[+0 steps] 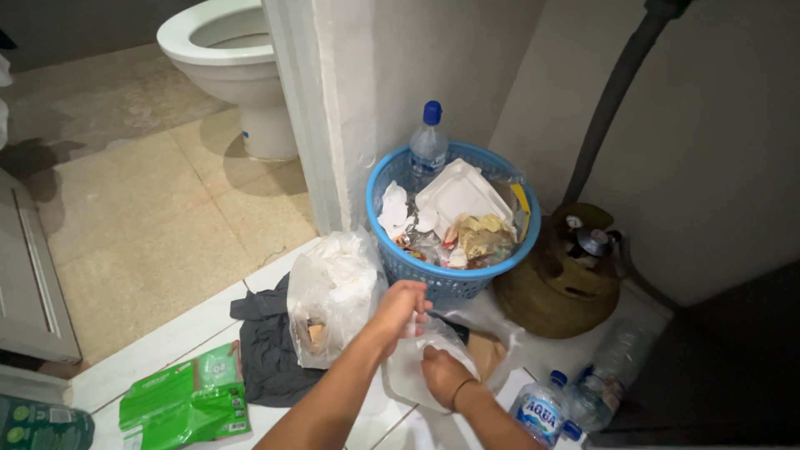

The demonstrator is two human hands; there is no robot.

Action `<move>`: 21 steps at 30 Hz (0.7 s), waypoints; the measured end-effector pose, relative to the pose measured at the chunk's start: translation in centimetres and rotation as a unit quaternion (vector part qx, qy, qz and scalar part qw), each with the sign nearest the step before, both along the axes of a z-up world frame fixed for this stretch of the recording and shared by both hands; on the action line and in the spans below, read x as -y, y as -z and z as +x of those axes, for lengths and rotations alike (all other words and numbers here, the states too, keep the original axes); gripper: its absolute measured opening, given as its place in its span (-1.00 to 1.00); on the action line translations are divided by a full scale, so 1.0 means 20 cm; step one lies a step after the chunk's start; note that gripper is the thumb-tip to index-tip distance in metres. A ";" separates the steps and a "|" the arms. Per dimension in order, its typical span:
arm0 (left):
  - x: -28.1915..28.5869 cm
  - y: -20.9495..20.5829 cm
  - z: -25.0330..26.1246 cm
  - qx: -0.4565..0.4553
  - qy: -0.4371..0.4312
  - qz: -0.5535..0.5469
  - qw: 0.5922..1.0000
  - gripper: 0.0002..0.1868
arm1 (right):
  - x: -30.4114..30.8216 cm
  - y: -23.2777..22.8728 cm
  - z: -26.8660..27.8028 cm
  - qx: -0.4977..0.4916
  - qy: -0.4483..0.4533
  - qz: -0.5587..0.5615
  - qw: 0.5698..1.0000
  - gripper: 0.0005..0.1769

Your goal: Sort various pieces of waste and recyclables into separate plastic bags.

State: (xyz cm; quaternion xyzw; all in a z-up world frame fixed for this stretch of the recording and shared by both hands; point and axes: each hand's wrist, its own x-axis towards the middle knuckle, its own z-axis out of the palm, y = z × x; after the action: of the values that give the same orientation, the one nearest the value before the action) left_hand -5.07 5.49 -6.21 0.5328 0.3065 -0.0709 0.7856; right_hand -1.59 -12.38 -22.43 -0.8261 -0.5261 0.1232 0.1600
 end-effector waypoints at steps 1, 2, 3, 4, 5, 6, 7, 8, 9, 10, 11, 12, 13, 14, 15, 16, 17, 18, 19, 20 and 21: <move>-0.02 0.04 -0.01 -0.002 0.002 0.000 1.000 -0.40 | -0.01 -0.11 0.01 -0.002 0.002 0.000 1.000 -0.78; -0.05 0.07 -0.01 0.002 -0.015 0.004 1.000 -0.42 | -0.01 -0.22 0.04 -0.096 -0.014 -0.026 0.995 -0.80; -0.07 0.10 -0.02 0.006 -0.032 0.008 0.999 -0.45 | -0.01 -0.34 0.06 -0.190 -0.029 -0.051 0.980 -0.72; -0.09 0.11 -0.03 0.009 -0.032 0.008 0.999 -0.45 | 0.01 -0.37 0.13 -0.188 -0.029 -0.050 0.981 -0.72; -0.12 0.11 -0.04 -0.014 -0.031 0.003 0.999 -0.44 | 0.03 -0.40 0.19 -0.210 -0.020 -0.027 0.977 -0.71; -0.13 0.12 -0.07 -0.041 -0.029 -0.003 0.999 -0.44 | 0.07 -0.42 0.23 -0.236 -0.010 -0.005 0.972 -0.69; -0.13 0.13 -0.09 -0.044 -0.028 -0.005 0.999 -0.44 | 0.11 -0.57 0.18 -0.239 -0.008 -0.006 0.971 -0.69; -0.14 0.12 -0.09 -0.035 -0.024 -0.006 0.999 -0.43 | 0.13 -0.73 0.16 -0.088 0.085 -0.043 0.992 -0.62; -0.15 0.11 -0.08 -0.025 -0.021 -0.007 0.999 -0.41 | 0.15 -0.89 0.13 0.066 0.174 -0.077 0.979 -0.47; -0.14 0.09 -0.10 -0.025 -0.021 -0.007 0.999 -0.41 | 0.18 -0.94 0.12 0.067 0.174 -0.077 0.979 -0.47; -0.13 0.07 -0.12 -0.042 -0.021 -0.005 0.999 -0.42 | 0.21 -0.98 0.11 0.082 0.231 -0.156 0.957 -0.31; -0.12 0.04 -0.12 -0.057 -0.021 -0.003 0.998 -0.44 | 0.24 -1.03 0.11 0.099 0.286 -0.231 0.925 -0.13; -0.12 0.04 -0.12 -0.055 -0.021 -0.003 0.998 -0.44 | 0.32 -0.84 0.27 0.101 0.287 -0.231 0.924 -0.13; -0.13 0.03 -0.13 -0.068 -0.018 -0.003 0.998 -0.43 | 0.42 -0.66 0.41 0.097 0.281 -0.260 0.919 -0.25; -0.13 0.03 -0.13 -0.080 -0.016 -0.004 0.997 -0.42 | 0.56 -0.50 0.54 0.092 0.275 -0.288 0.913 -0.34; -0.16 0.08 -0.11 -0.078 -0.015 -0.003 0.997 -0.42 | 0.59 -0.52 0.58 0.093 0.277 -0.287 0.912 -0.34; -0.20 0.13 -0.08 -0.068 -0.011 -0.039 0.997 -0.44 | 0.62 -0.54 0.62 0.082 0.282 -0.267 0.918 -0.50; -0.24 0.18 -0.05 -0.061 -0.007 -0.076 0.995 -0.45 | 0.65 -0.55 0.66 0.070 0.285 -0.247 0.923 -0.64; -0.25 0.18 -0.03 -0.060 -0.007 -0.076 0.995 -0.45 | 0.58 -0.70 0.63 0.071 0.285 -0.247 0.923 -0.64; -0.26 0.18 -0.01 -0.049 -0.033 -0.036 0.998 -0.61 | 0.51 -0.84 0.60 -0.068 0.376 -0.199 0.903 -0.65; -0.28 0.18 0.01 -0.037 -0.059 0.004 0.998 -0.71 | 0.44 -0.97 0.57 -0.205 0.452 -0.145 0.856 -0.62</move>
State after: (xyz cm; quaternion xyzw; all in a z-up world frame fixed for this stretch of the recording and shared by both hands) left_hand -4.92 11.04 -9.83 0.5138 0.3666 -0.0434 0.7744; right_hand 9.74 -21.10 -2.97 -0.9428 -0.0257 0.2790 0.1806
